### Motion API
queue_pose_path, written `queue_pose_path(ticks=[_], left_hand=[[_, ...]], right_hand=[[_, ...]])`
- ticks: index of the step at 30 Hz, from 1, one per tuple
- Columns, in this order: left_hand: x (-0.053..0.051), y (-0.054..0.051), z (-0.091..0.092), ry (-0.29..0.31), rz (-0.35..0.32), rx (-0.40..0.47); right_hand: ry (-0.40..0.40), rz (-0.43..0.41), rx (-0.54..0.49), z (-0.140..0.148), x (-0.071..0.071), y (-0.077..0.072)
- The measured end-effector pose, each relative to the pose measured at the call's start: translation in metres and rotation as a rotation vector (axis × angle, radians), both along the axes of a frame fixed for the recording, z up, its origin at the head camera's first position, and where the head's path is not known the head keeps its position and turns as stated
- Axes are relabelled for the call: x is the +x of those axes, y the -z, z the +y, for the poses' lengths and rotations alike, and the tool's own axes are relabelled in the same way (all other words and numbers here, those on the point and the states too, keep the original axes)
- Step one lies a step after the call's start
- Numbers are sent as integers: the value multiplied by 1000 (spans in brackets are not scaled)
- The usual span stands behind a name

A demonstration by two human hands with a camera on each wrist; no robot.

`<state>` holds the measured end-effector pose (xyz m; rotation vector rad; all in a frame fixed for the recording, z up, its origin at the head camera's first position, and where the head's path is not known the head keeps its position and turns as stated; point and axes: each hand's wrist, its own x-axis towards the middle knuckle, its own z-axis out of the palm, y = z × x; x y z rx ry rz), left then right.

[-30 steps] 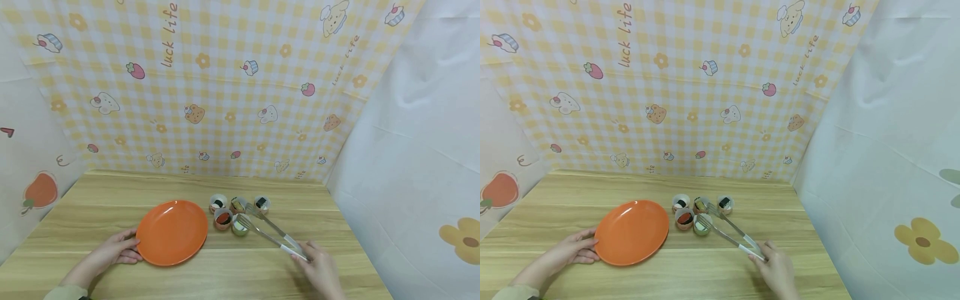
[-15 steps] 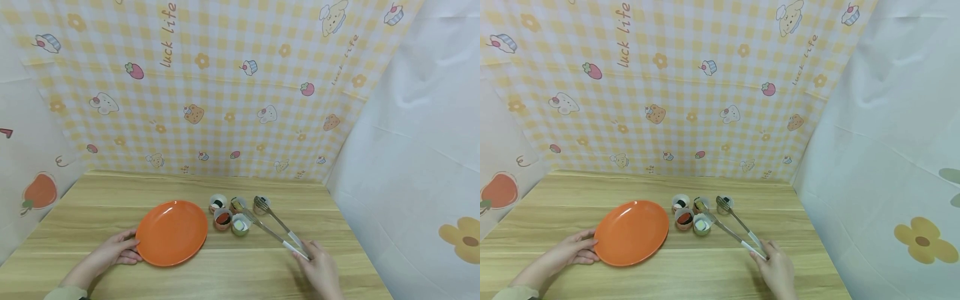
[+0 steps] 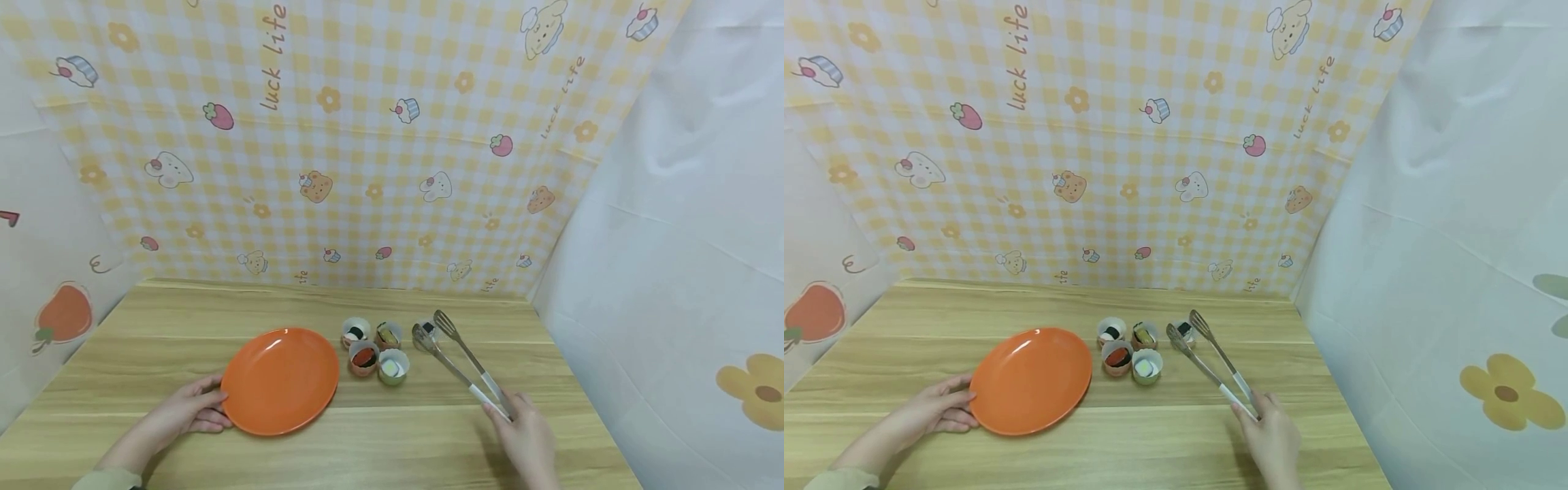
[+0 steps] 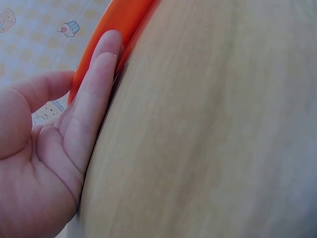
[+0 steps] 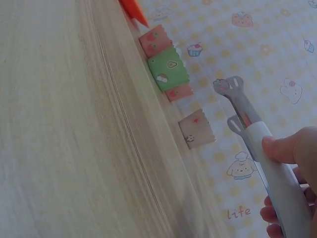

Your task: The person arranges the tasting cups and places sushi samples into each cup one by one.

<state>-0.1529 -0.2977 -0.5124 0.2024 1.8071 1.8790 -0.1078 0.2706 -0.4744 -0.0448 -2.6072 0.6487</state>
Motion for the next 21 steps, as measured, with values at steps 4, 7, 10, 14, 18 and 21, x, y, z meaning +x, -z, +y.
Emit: queue_pose_path(ticks=[4, 7, 10, 14, 18, 21], left_hand=[[1, -1, 0, 5, -1, 4], [1, -2, 0, 7, -1, 10], [1, -2, -1, 10, 1, 18], [0, -1, -1, 12, 1, 19], [0, -1, 0, 12, 3, 18], [0, -1, -1, 16, 6, 15]], right_hand=[[47, 9, -16, 1, -1, 0], [80, -2, -32, 3, -2, -1], [100, -23, -39, 4, -3, -2], [114, -43, -44, 7, -3, -4], [145, -52, -56, 10, -5, -5], [171, -61, -78, 11, -5, -7]])
